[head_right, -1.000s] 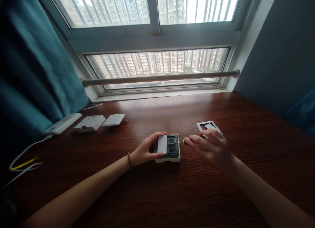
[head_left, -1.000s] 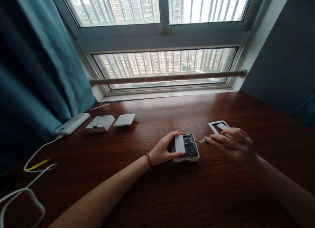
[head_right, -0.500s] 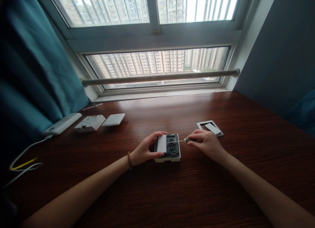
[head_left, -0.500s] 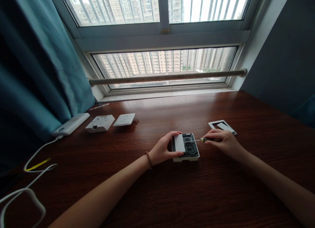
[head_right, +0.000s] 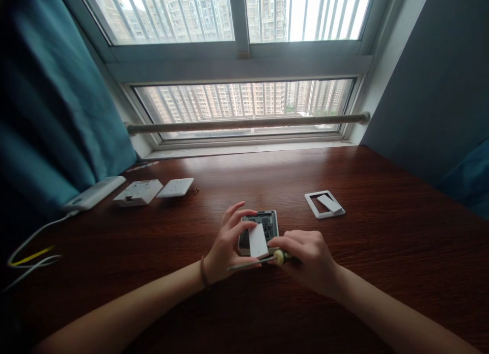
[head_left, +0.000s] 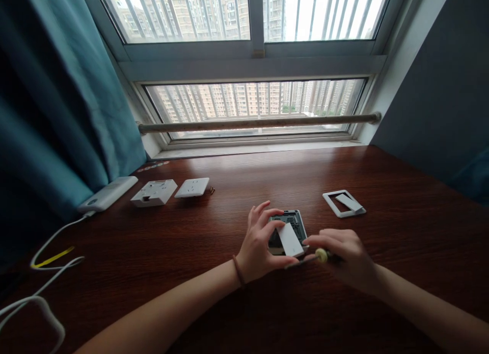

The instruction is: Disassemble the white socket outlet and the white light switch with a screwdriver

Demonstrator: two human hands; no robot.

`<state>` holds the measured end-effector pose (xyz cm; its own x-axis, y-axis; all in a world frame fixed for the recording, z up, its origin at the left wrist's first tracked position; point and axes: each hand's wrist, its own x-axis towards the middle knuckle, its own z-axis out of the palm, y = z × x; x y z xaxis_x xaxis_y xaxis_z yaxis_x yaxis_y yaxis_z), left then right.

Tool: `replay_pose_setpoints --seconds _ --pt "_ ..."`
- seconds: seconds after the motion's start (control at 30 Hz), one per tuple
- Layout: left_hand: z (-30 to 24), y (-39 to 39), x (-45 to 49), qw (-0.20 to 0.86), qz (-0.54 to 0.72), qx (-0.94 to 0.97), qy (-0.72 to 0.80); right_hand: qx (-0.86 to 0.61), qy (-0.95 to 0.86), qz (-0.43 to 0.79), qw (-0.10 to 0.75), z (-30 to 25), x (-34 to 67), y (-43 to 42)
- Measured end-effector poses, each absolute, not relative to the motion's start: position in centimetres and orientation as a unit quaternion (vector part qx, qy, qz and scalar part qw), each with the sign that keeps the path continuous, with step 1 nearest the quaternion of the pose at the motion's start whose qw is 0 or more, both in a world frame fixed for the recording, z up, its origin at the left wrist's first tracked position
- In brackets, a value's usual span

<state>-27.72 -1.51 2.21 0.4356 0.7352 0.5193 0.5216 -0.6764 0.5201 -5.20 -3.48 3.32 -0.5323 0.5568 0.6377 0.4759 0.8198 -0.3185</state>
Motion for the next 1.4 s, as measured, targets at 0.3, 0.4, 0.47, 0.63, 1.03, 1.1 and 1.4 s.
replay_pose_setpoints --seconds 0.3,0.4,0.47,0.63,1.03,1.1,1.4 --pt "1.7 -1.9 -27.7 0.116 0.349 0.861 0.351 -0.199 -0.897 -0.048 0.393 3.0 -5.6 -3.8" --pt "1.6 -1.0 -28.2 0.118 0.344 0.861 0.355 -0.261 -0.872 -0.046 0.411 4.0 -3.8 -2.3" --pt "1.6 -0.4 -28.4 0.133 0.33 0.864 0.357 -0.344 -0.839 -0.061 0.417 4.7 -2.0 -1.0" --pt "1.3 0.7 -28.9 0.191 0.301 0.865 0.354 -0.553 -0.749 -0.102 0.35 5.4 3.3 2.8" --pt "0.8 0.9 -29.0 0.392 0.341 0.789 0.327 -0.537 -0.821 -0.117 0.154 3.6 6.0 5.1" --pt "0.8 0.8 -28.9 0.408 0.361 0.774 0.322 -0.529 -0.831 -0.097 0.143 3.7 6.0 5.0" --pt "0.7 0.8 -28.8 0.404 0.367 0.769 0.333 -0.528 -0.841 -0.048 0.105 4.0 6.1 4.9"
